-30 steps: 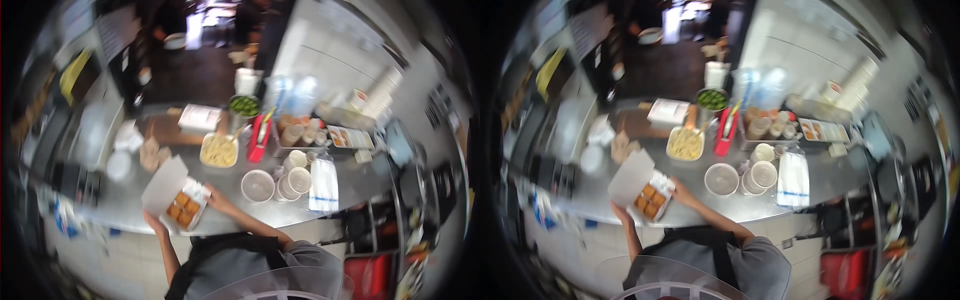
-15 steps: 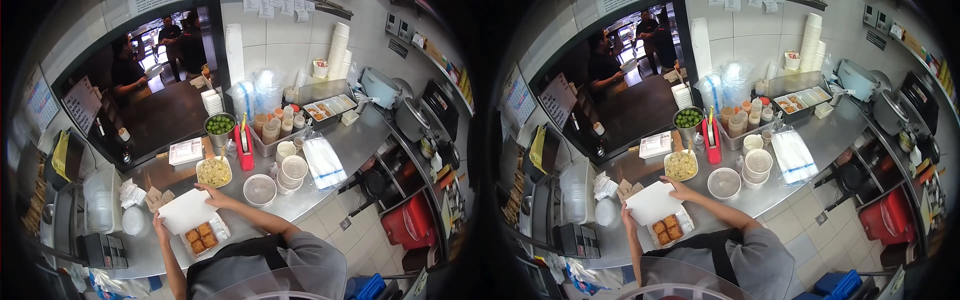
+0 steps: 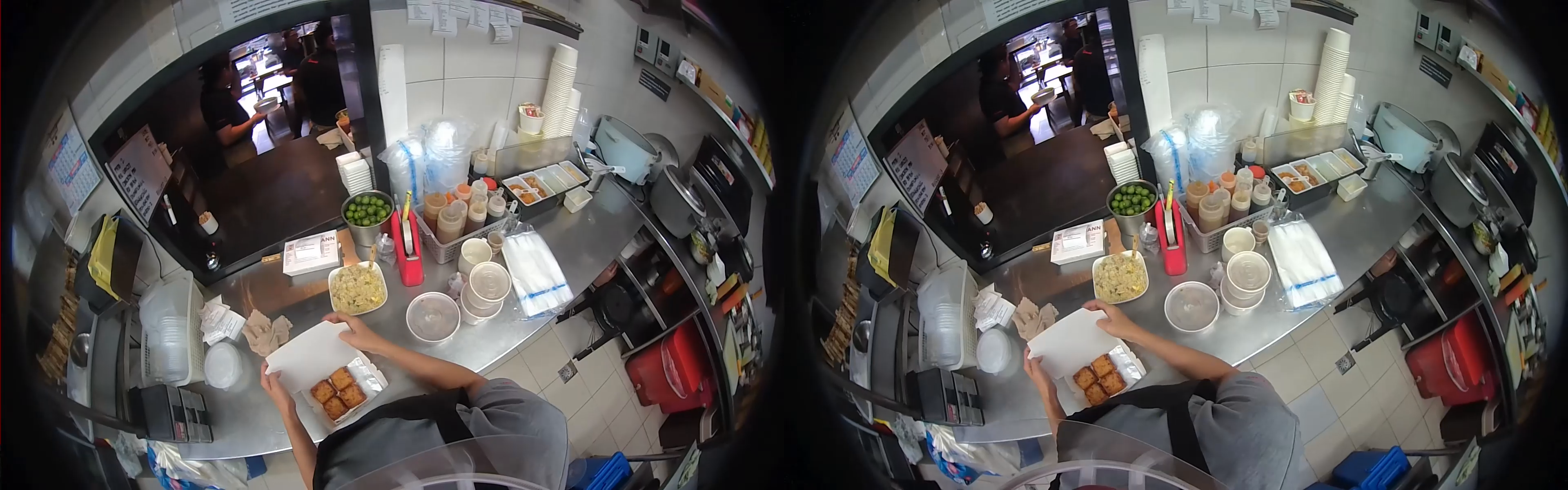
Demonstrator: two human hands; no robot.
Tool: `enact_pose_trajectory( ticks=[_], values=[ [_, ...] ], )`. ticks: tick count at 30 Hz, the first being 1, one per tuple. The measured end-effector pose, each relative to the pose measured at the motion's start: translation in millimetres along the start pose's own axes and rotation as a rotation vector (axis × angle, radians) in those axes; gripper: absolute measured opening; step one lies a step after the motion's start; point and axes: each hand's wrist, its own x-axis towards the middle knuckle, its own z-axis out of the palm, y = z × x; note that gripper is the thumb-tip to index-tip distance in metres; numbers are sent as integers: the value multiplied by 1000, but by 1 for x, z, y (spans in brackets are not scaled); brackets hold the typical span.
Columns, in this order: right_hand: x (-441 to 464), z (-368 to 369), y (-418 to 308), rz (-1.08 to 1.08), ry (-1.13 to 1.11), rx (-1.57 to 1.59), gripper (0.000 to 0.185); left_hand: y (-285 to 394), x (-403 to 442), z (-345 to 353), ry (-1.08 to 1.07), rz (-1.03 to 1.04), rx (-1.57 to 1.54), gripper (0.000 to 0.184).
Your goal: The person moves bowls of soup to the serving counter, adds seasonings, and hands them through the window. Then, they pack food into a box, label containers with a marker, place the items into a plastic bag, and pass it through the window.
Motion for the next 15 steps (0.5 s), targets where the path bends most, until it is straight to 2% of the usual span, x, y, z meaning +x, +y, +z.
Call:
enact_pose_trajectory(
  ticks=[3, 4, 6, 7, 8, 9, 11, 12, 14, 15],
  values=[
    [-4, 5, -14, 394, 40, -87, 42, -17, -2, 14, 306, -61, -8, 38],
    [-3, 12, 0, 290, 163, -179, 43, -10, -1, 17, 245, -53, 111, 38],
    [-1, 38, 41, 85, 399, -356, 44, -22, 1, 26, 328, 100, 304, 37],
    [-2, 49, 43, 21, 404, -339, 46, -42, 2, 34, 465, 252, 384, 36],
    [1, 53, 42, -46, 415, -319, 49, -37, -1, 45, 510, 273, 378, 35],
    [2, 53, 44, -91, 395, -350, 49, -29, -1, 57, 552, 299, 371, 34],
    [6, 51, 46, -186, 357, -410, 51, -14, 0, 68, 461, 254, 273, 33],
    [6, 48, 42, -85, 242, -376, 52, -12, -2, 69, 416, 229, 222, 33],
    [7, 35, 24, 107, 15, -303, 54, -17, 2, 56, 292, 82, -173, 33],
    [13, 25, 35, 256, -85, -216, 61, -18, 4, 49, 229, 19, -372, 34]
  ],
)
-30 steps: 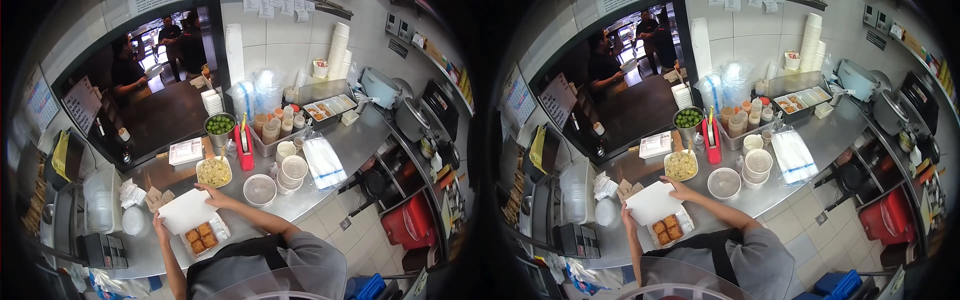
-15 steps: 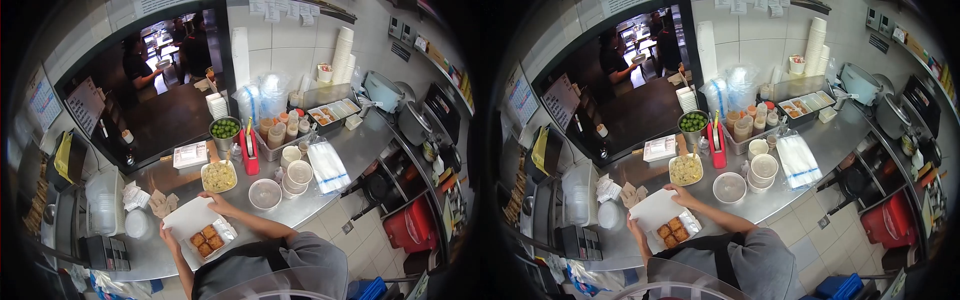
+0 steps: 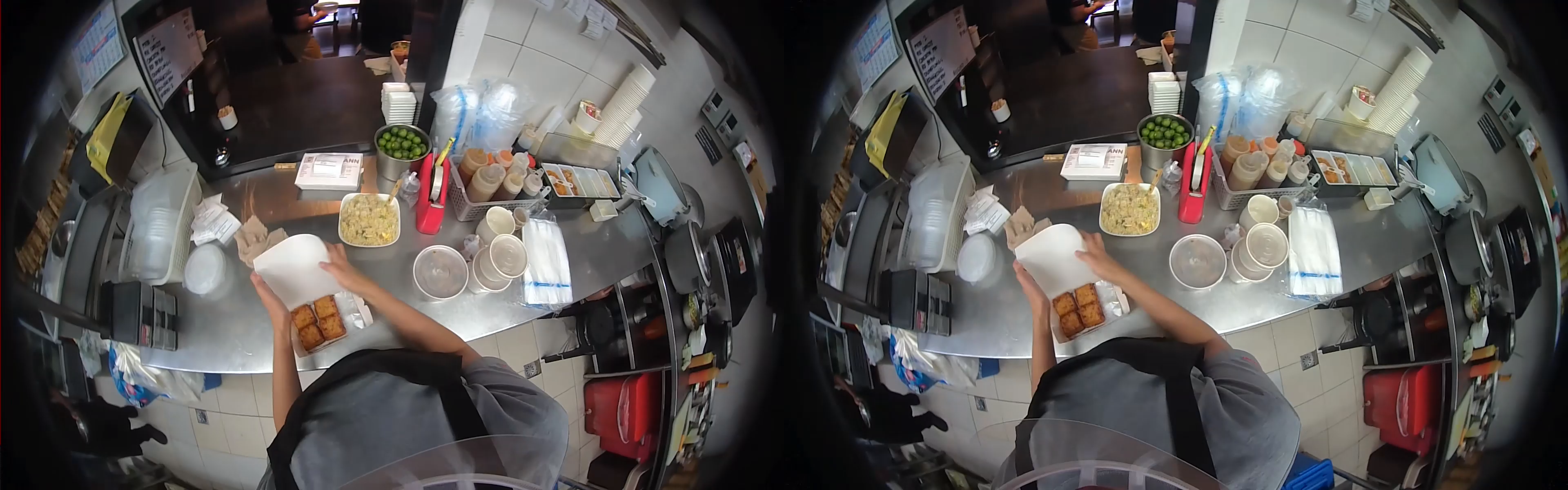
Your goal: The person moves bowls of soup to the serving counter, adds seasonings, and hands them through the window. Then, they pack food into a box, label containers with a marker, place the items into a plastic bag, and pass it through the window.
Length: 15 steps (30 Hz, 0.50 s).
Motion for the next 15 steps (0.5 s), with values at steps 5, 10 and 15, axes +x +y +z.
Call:
enact_pose_trajectory(
  ticks=[5, 10, 15],
  values=[
    [-13, -50, 14, 237, -484, 876, 58, 41, -1, -13, -355, -167, -31, 34],
    [3, -45, 37, 110, -510, 879, 48, 0, 19, -34, -394, -235, 5, 30],
    [3, -26, -9, 38, -84, -184, 50, -11, 19, -22, -213, 119, 536, 37]
  ],
)
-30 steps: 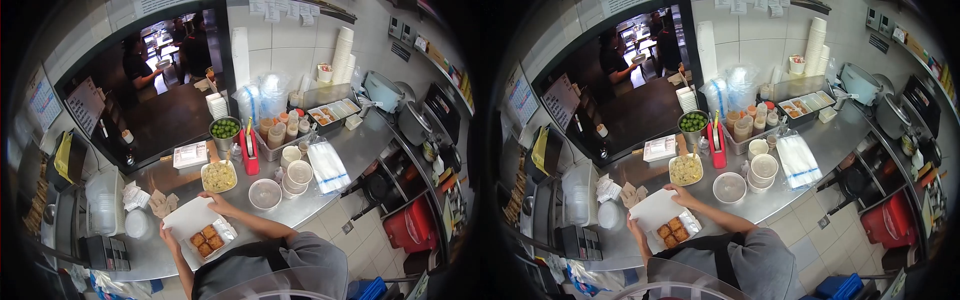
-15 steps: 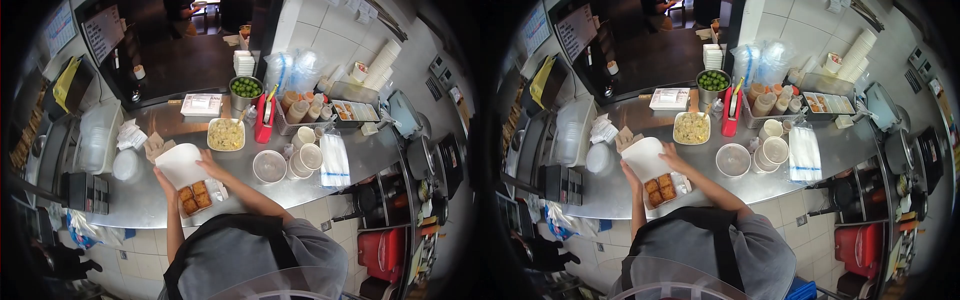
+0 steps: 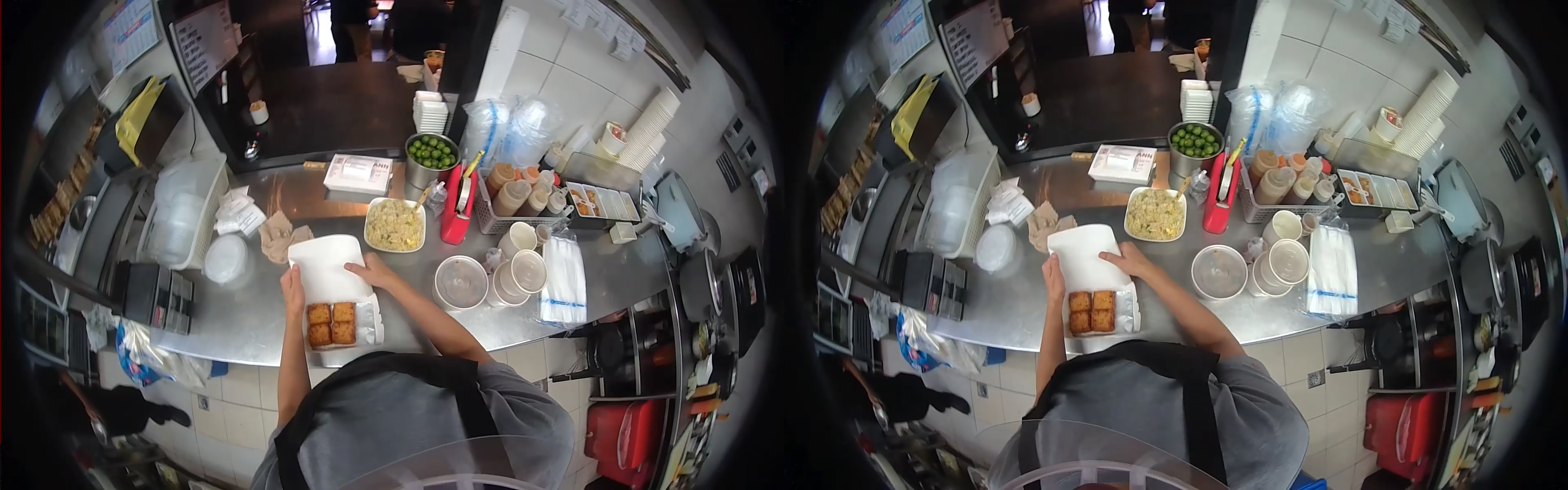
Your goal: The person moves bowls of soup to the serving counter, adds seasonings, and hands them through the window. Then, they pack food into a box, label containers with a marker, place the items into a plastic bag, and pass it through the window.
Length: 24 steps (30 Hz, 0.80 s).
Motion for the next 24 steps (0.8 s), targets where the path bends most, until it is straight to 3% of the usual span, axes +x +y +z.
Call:
enact_pose_trajectory(
  ticks=[4, 6, 9, 12, 13, 16, 20, 22, 23, 24],
  values=[
    [5, 11, 21, -129, 296, -128, 63, 2, 3, 2, 125, 76, 267, 44],
    [6, 10, 16, -268, 305, -208, 66, -2, 4, 0, 111, 73, 220, 46],
    [3, -5, 3, -165, 110, -379, 64, -2, 4, -2, 154, 83, 131, 50],
    [7, -2, -13, -534, 332, -218, 59, 20, 24, 2, 280, 143, -51, 53],
    [14, 4, -12, -620, 548, -264, 51, 27, 30, 6, 334, 159, -124, 54],
    [19, -5, -29, -321, 315, -171, 46, 27, 50, -4, 237, 221, 297, 50],
    [26, -2, -31, -337, 518, -265, 44, 30, 51, 11, 327, 349, 436, 43],
    [23, -2, -37, -430, 556, -224, 34, 38, 47, 18, 374, 401, 425, 38],
    [22, -3, -41, -479, 577, -205, 29, 41, 45, 13, 276, 325, 475, 26],
    [21, -6, -46, -532, 600, -187, 26, 57, 39, 13, 280, 412, 484, 21]
  ],
)
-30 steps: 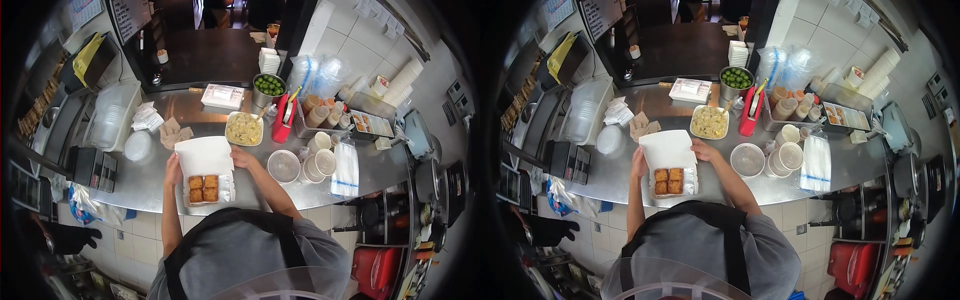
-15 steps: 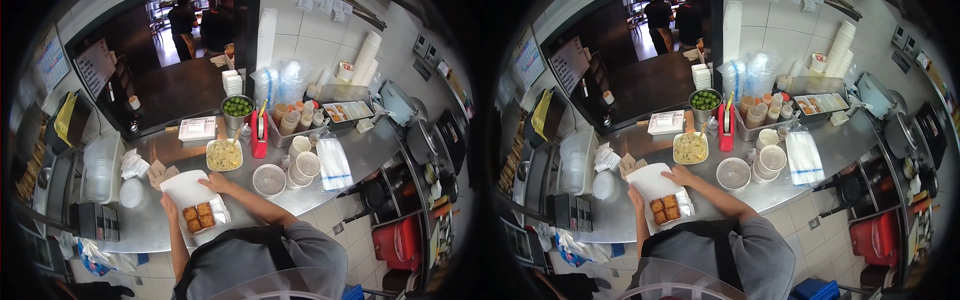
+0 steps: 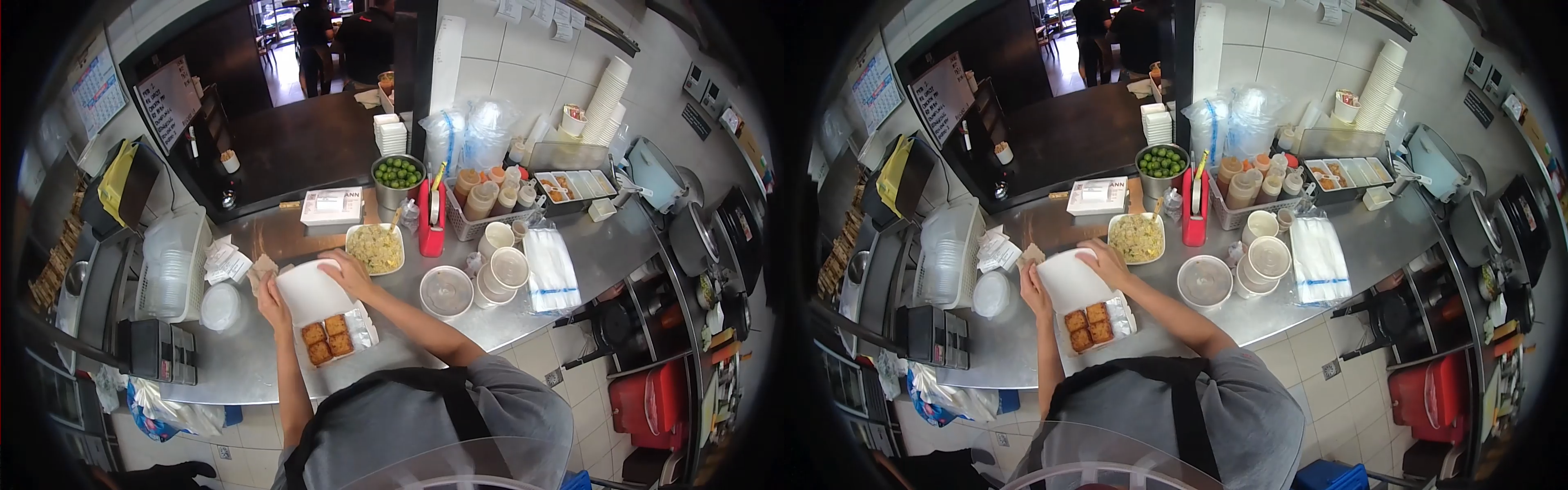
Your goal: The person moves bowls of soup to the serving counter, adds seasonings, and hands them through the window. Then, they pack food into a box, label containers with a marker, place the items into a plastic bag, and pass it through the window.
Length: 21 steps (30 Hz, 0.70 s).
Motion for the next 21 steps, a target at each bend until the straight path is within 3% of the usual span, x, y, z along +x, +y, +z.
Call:
enact_pose_trajectory(
  ticks=[2, 5, 7, 13, 15, 17, 18, 19, 21],
  values=[
    [2, -17, -18, 35, -51, 28, 19, 41, 5, -18, 50, 170, 0, 16],
    [-3, -21, -18, -21, -40, 41, 13, 36, 1, -32, -111, 251, 43, 15],
    [-4, -21, -15, -67, -10, 42, 11, 30, 0, -32, -104, 276, 19, 16],
    [-19, -3, 1, -44, 23, 256, 9, 19, -22, -36, -98, 91, -135, 10],
    [-20, -3, -3, 30, 41, 455, 10, 25, -23, -32, -78, -43, -328, 6],
    [-20, -4, -2, 337, -12, 786, 15, 28, -19, -24, -36, -225, -676, 5],
    [-20, -5, -2, 499, -29, 939, 17, 29, -16, -22, -82, -272, -704, 7],
    [-18, -3, -7, 496, 26, 894, 21, 30, -11, -22, -130, -319, -736, 9],
    [-13, -13, -17, 695, -66, 857, 23, 35, -10, -26, -227, -410, -750, 11]
  ],
)
